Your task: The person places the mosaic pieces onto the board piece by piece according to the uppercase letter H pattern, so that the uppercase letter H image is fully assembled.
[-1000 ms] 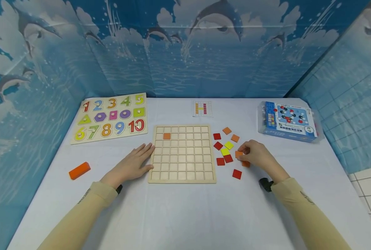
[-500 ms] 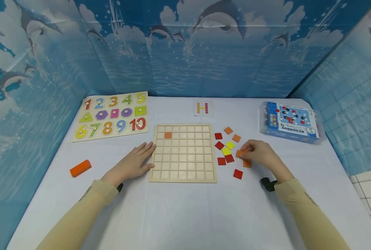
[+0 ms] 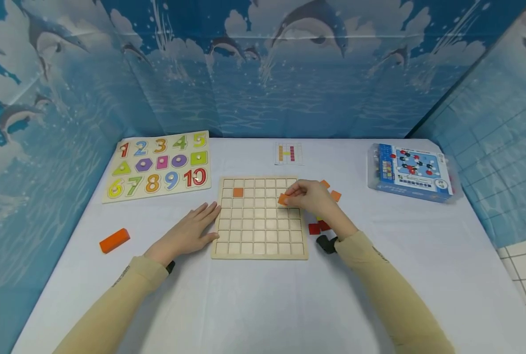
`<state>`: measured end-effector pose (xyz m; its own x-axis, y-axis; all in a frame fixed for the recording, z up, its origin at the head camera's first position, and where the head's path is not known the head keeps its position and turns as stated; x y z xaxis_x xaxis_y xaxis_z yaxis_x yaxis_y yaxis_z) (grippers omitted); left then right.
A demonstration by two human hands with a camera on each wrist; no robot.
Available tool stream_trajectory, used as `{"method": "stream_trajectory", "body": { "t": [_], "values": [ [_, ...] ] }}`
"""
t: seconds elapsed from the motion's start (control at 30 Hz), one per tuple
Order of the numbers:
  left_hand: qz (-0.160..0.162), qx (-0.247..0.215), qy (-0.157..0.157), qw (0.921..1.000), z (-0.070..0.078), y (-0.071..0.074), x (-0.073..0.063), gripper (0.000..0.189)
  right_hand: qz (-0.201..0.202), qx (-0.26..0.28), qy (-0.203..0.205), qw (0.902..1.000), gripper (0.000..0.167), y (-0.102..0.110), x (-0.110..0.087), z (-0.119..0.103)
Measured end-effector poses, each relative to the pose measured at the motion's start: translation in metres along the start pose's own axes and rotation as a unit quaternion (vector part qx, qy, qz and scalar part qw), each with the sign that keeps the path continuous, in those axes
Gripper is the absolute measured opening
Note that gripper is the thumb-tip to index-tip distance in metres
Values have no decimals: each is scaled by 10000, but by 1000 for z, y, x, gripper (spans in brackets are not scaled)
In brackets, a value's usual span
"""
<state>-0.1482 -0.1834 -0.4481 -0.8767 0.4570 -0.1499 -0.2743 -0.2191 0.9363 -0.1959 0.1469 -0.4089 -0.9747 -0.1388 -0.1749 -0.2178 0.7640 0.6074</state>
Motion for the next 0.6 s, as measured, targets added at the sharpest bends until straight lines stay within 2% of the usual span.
{"method": "stream_trajectory", "body": {
  "t": [0.27,0.6],
  "values": [
    [28,-18,23,10000,-3,-3,0,72,-365,358,241,9984,14,-49,31,-43],
    [-15,-48,-25,10000,-2,-2,1,72,-387,-279,441,9979,8,-83,51,-61]
  ]
}}
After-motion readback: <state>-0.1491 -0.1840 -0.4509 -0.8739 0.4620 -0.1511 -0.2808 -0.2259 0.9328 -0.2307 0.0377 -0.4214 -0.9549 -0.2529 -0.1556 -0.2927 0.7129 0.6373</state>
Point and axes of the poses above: each hand's wrist, its own x-axis towards the middle knuckle, its own y-axis out of the back of the hand, z = x × y, the point moved 1 cm from there along x, towards the middle knuckle, and after that the axes turned 5 degrees about z, right-handed, at the moved point
